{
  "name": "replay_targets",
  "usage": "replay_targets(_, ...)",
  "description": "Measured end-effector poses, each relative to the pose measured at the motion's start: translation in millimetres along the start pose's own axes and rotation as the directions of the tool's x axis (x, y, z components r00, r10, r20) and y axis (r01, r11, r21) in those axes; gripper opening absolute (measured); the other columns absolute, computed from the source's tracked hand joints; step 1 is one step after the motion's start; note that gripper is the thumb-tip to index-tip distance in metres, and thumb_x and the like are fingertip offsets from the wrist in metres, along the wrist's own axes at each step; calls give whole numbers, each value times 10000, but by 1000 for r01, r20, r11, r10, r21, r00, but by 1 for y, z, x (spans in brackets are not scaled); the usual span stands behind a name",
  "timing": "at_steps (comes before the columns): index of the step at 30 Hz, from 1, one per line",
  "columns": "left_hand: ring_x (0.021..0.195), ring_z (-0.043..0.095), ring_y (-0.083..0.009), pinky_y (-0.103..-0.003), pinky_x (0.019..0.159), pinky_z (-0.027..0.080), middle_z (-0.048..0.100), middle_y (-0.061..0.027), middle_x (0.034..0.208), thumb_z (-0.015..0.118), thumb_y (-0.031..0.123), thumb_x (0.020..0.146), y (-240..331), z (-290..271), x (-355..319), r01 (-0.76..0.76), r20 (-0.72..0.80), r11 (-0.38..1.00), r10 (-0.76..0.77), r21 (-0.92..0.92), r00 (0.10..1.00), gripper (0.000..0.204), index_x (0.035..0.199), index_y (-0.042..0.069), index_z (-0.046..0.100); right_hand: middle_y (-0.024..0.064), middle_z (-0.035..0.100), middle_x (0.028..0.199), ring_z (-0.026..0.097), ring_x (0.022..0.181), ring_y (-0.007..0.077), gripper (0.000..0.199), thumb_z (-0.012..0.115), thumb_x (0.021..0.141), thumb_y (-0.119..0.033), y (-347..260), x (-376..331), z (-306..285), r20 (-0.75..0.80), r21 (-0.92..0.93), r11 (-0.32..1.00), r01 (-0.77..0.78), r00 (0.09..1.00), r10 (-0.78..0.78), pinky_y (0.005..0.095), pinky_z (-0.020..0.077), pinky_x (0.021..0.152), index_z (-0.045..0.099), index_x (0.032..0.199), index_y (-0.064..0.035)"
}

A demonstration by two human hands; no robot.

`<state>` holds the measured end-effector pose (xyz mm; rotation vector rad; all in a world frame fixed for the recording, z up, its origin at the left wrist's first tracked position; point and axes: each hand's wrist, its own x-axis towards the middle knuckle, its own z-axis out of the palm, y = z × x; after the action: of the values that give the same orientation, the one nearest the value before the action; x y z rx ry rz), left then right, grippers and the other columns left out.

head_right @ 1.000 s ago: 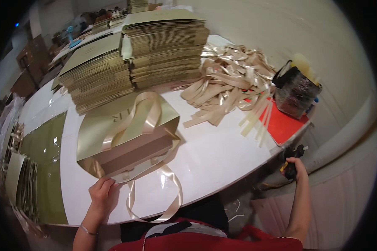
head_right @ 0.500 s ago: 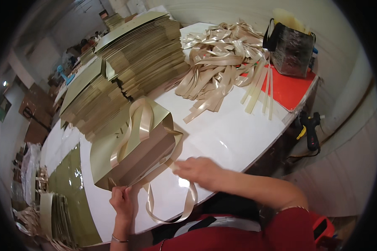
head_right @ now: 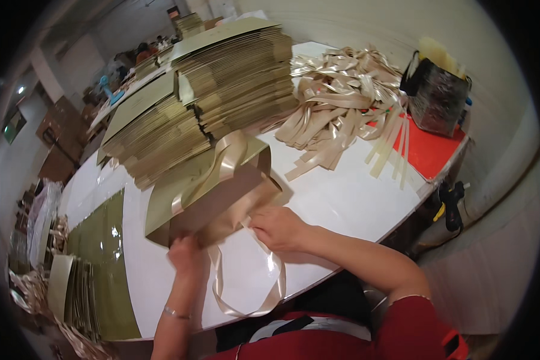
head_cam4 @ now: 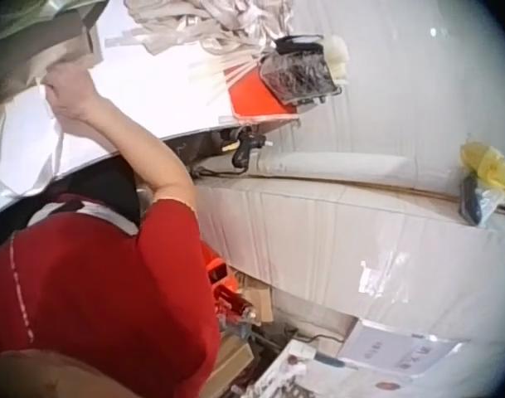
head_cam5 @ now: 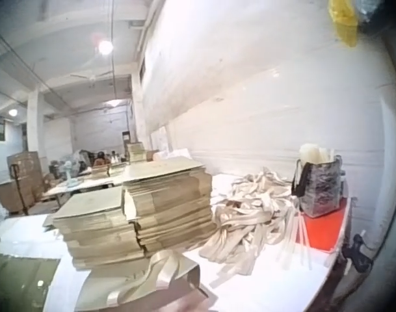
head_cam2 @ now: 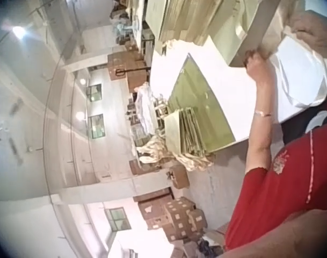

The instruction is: Gluing ribbon handles onto gold-colored paper bags using a hot glue gun.

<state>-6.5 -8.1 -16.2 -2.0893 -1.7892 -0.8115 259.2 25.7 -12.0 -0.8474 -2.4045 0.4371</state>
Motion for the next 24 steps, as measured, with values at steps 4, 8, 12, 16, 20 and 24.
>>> replay_targets(4, 1008, 585, -398, -431, 871, 490, 603, -182, 1159, 630, 40, 787, -12, 3, 7, -183, 79, 947, 210, -265, 974, 282, 1065, -3, 632, 221, 621, 1148, 526, 1159, 376, 373, 469, 924, -286, 18, 22, -6, 317, -437, 893, -108, 910, 266, 441, 398, 995, 637, 1075, 11)
replay_targets(8, 1260, 423, -400, -460, 1073, 320, 503, -250, 1310, 512, 293, 918, -4, 3, 1, 27, 319, 915, 113, -402, 941, 401, 1151, -17, 613, 265, 453, 1376, 384, 1321, 366, 625, 342, 981, -419, -22, 30, 1, 23, -513, 807, -294, 934, 355, 439, 269, 1118, 459, 1303, 105)
replay_targets(12, 1181, 493, -405, -480, 968, 399, 508, -280, 1276, 484, 390, 914, 8, -5, 7, 151, 736, 945, 119, -291, 667, 451, 1005, -12, 669, 226, 622, 1152, 550, 1138, 363, 470, 443, 951, -351, -50, 52, -15, 507, -140, 975, -172, 833, 219, 445, 348, 1054, 595, 1207, 13)
replay_targets(16, 941, 597, -371, -482, 818, 469, 636, -176, 1026, 590, 343, 860, 12, -36, 16, 105, 321, 957, -12, -271, 947, 357, 996, 23, 669, 211, 627, 1146, 536, 1147, 329, 432, 452, 932, -334, -22, 47, -31, 321, -392, 890, -232, 872, 369, 436, 381, 1018, 622, 1220, -60)
replay_targets(20, 1022, 581, -376, -447, 894, 452, 628, -202, 1089, 603, 362, 858, 33, -39, 22, 308, 600, 919, -106, -245, 793, 381, 1071, 48, 646, 187, 616, 1180, 482, 1220, 333, 437, 402, 951, -365, -33, 49, 5, 378, -273, 939, -207, 875, 303, 435, 350, 1052, 623, 1219, -100)
replay_targets(24, 1032, 593, -344, -421, 890, 465, 631, -175, 1127, 586, 376, 865, 18, -16, 7, 269, 735, 956, -95, -121, 671, 380, 1098, 85, 656, 150, 627, 1170, 497, 1211, 337, 405, 443, 934, -373, -14, 39, 22, 497, -264, 936, -232, 799, 338, 418, 365, 1049, 643, 1164, -106)
